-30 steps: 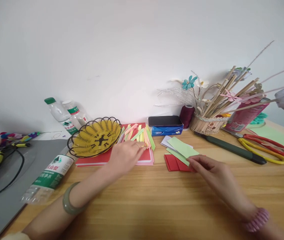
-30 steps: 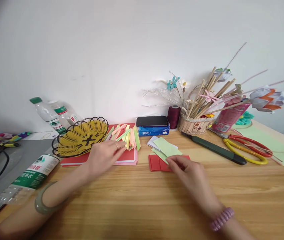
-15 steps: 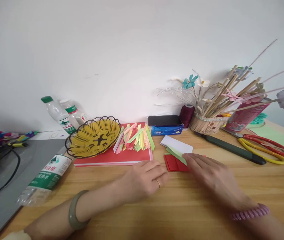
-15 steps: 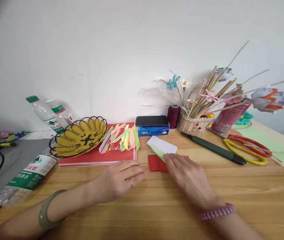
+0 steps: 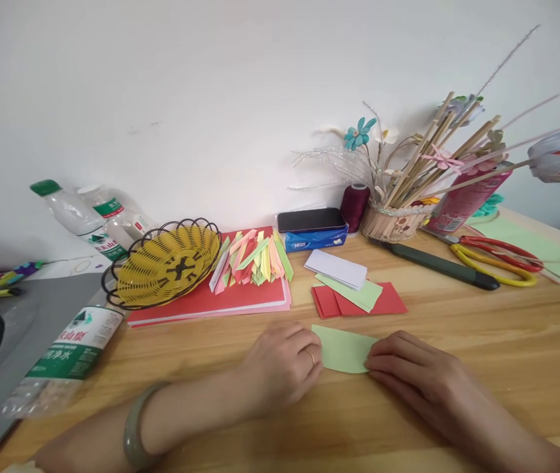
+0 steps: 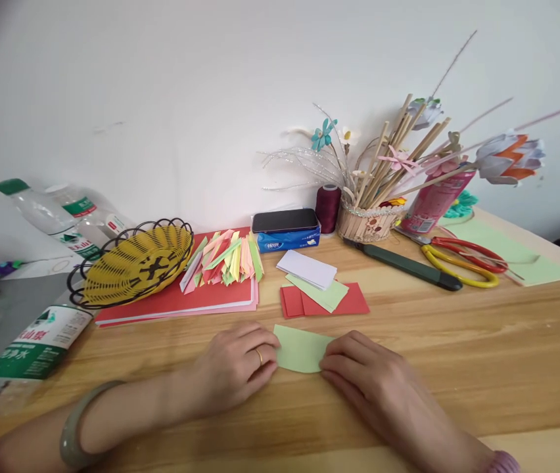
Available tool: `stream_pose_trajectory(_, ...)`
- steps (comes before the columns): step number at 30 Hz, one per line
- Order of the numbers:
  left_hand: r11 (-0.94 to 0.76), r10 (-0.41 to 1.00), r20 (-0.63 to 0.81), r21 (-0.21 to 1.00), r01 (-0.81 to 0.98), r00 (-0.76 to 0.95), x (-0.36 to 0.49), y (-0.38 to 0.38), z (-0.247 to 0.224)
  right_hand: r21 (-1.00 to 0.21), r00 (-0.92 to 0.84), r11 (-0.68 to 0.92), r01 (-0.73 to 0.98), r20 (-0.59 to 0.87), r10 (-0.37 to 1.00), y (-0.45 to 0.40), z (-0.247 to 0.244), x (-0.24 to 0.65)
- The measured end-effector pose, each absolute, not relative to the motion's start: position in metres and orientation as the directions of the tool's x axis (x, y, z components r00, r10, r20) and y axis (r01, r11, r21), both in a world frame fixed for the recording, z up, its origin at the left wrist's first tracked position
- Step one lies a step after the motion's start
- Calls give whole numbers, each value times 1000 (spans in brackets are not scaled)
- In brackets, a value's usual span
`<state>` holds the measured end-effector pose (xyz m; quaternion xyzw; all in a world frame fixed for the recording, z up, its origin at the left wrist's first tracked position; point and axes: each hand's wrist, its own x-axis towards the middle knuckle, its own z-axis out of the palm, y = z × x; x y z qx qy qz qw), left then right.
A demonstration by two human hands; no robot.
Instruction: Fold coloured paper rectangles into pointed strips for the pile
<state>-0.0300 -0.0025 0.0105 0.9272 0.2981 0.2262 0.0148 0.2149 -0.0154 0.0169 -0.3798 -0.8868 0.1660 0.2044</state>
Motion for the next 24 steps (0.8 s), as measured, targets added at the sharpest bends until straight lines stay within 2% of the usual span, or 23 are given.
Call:
stream_pose_trajectory(2,-810,582,395,203,550,711,-30,-1,12,-530,-595,600,599,208,777,-16,15,218)
stream_pose_trajectory(5,-838,545,387,207,506,744,-30,-2,13,-619,-582,542,568,163,797,-18,14,221)
stream_pose_trajectory(10,-859,510,444,215,466,736,-26,-14,13,-658,-521,512,551,208,828,-26,9,224)
stream_pose_trajectory(14,-862,504,454,209,462,735,-22,-22,11,-691,-499,461,558,164,851,-28,6,223)
stream_pose_trajectory(17,-792,609,429,372,484,666,-21,-23,10,-721,-480,390,573,91,872,-26,8,222)
stream_pose_trajectory(20,-646,747,318,553,526,583,-21,-22,10,-709,-450,339,619,33,892,-21,11,220)
stream_pose_trajectory(24,-497,847,184,603,624,498,-21,-22,11,-650,-414,322,689,13,910,-17,11,218)
